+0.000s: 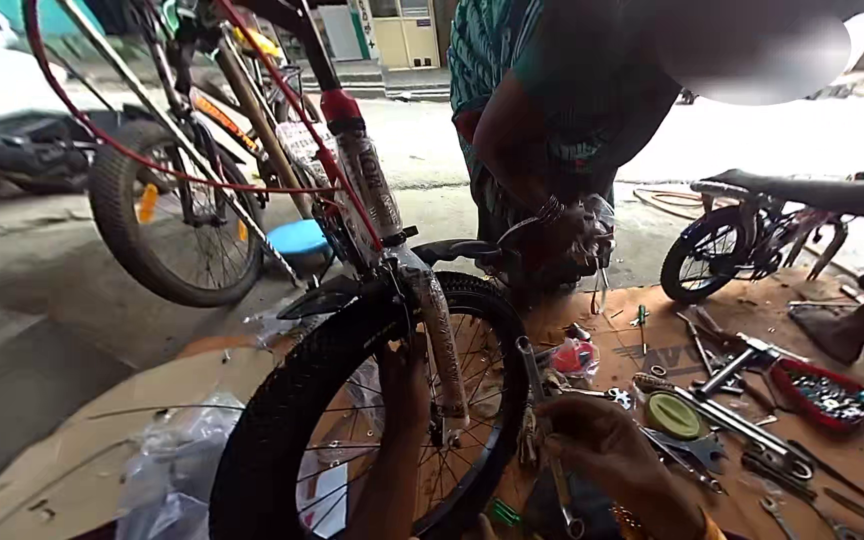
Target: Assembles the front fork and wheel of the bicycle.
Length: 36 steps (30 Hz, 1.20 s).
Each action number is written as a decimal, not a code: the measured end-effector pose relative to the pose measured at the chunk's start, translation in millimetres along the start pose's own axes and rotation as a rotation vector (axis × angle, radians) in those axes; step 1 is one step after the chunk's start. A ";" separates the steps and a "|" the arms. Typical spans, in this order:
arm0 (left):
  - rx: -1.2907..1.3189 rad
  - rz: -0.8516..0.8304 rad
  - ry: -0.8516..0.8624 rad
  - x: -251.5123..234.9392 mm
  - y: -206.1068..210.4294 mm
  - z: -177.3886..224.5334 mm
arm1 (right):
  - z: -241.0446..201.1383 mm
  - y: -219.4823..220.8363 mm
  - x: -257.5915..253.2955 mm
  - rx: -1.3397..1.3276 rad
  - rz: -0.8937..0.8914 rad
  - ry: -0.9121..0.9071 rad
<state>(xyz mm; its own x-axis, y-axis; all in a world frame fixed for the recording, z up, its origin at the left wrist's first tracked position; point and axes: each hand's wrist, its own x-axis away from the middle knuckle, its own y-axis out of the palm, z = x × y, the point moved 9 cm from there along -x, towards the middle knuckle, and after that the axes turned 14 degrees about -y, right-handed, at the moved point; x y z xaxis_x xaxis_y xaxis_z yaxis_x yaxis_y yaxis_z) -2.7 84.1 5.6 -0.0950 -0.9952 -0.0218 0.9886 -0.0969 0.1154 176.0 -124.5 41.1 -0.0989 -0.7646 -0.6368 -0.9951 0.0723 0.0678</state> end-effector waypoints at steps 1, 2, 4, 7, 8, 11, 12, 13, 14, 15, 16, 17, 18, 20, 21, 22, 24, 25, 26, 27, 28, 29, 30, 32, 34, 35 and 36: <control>0.012 -0.005 0.000 -0.4 -0.4 -2.0 | 0.9 2.0 -1.5 -0.061 -0.005 0.014; 0.017 -0.002 0.001 -2.1 -1.1 -1.6 | 2.8 3.9 -3.8 -0.133 0.006 0.033; 0.021 0.008 0.001 -4.3 -4.0 -0.5 | 7.4 8.0 -8.4 -0.323 0.057 0.061; 0.036 0.008 -0.029 -4.7 -2.8 -5.2 | 10.6 10.9 -19.0 -0.551 0.103 0.046; 0.036 0.012 -0.041 -4.8 -2.3 -7.1 | 10.5 11.8 -24.8 -0.513 0.101 0.007; 0.069 -0.009 -0.034 -5.8 -4.0 -4.9 | -1.1 24.3 -51.0 -0.028 0.071 -0.176; 0.096 -0.013 -0.009 -6.4 -4.0 -1.8 | -7.7 30.0 -61.1 0.134 0.085 -0.242; 0.117 -0.011 -0.001 -7.2 -4.1 0.1 | -15.8 34.8 -71.9 0.246 0.120 -0.308; 0.128 -0.013 -0.001 -8.4 -3.7 1.2 | -24.5 40.4 -84.3 0.307 0.131 -0.367; 0.136 -0.018 -0.011 -9.7 -3.2 1.4 | -32.5 47.0 -98.5 0.323 0.111 -0.416; 0.144 -0.027 -0.023 -10.6 -2.9 0.8 | -38.2 54.2 -114.4 0.323 0.064 -0.444; 0.150 -0.030 -0.027 -11.1 -3.1 0.0 | -42.0 63.5 -131.7 0.327 -0.008 -0.453; 0.164 -0.023 -0.022 -11.7 -3.7 -0.5 | -44.1 73.5 -149.6 0.338 -0.087 -0.454; 0.181 -0.024 -0.005 -12.4 -4.0 1.1 | -43.7 91.4 -183.5 0.408 -0.222 -0.445; 0.182 -0.022 0.001 -11.9 -4.3 2.2 | -42.2 97.6 -197.9 0.478 -0.264 -0.438; 0.179 -0.028 0.002 -11.6 -4.3 3.4 | -40.4 102.8 -210.5 0.527 -0.301 -0.431; 0.168 -0.034 0.005 -12.5 -4.1 5.5 | -37.1 111.6 -229.9 0.597 -0.384 -0.419; 0.162 -0.030 0.013 -13.3 -4.1 5.9 | -34.8 115.1 -236.6 0.616 -0.420 -0.399; 0.157 -0.028 0.020 -13.8 -4.3 6.3 | -32.0 117.6 -241.9 0.627 -0.446 -0.371; 0.159 -0.027 0.026 -14.2 -4.4 6.4 | -28.1 119.2 -246.1 0.645 -0.474 -0.339; 0.151 -0.020 0.032 -14.4 -4.5 6.7 | -24.1 120.8 -249.0 0.675 -0.507 -0.315; 0.125 -0.012 0.031 -14.6 -4.7 6.6 | -20.4 121.5 -251.0 0.713 -0.533 -0.289; 0.088 -0.007 0.026 -15.0 -4.8 6.1 | -18.0 121.5 -252.0 0.752 -0.552 -0.265; 0.057 0.004 0.017 -15.7 -4.6 5.8 | -18.2 119.9 -252.8 0.811 -0.558 -0.237; 0.057 0.002 0.013 -15.6 -4.4 6.7 | -23.0 120.3 -249.8 0.864 -0.549 -0.246; 0.065 -0.003 0.013 -15.3 -4.6 6.6 | -25.3 120.6 -245.5 0.891 -0.541 -0.275; 0.073 -0.002 0.014 -15.0 -4.7 6.5 | -28.2 120.1 -238.9 0.925 -0.521 -0.325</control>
<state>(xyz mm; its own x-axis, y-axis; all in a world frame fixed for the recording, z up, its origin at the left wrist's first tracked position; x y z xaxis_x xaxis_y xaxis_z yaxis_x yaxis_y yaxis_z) -6.7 99.4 11.9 -0.0947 -0.9949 -0.0361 0.9772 -0.0998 0.1875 80.2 48.7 223.0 0.4708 -0.6461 -0.6008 -0.5224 0.3446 -0.7800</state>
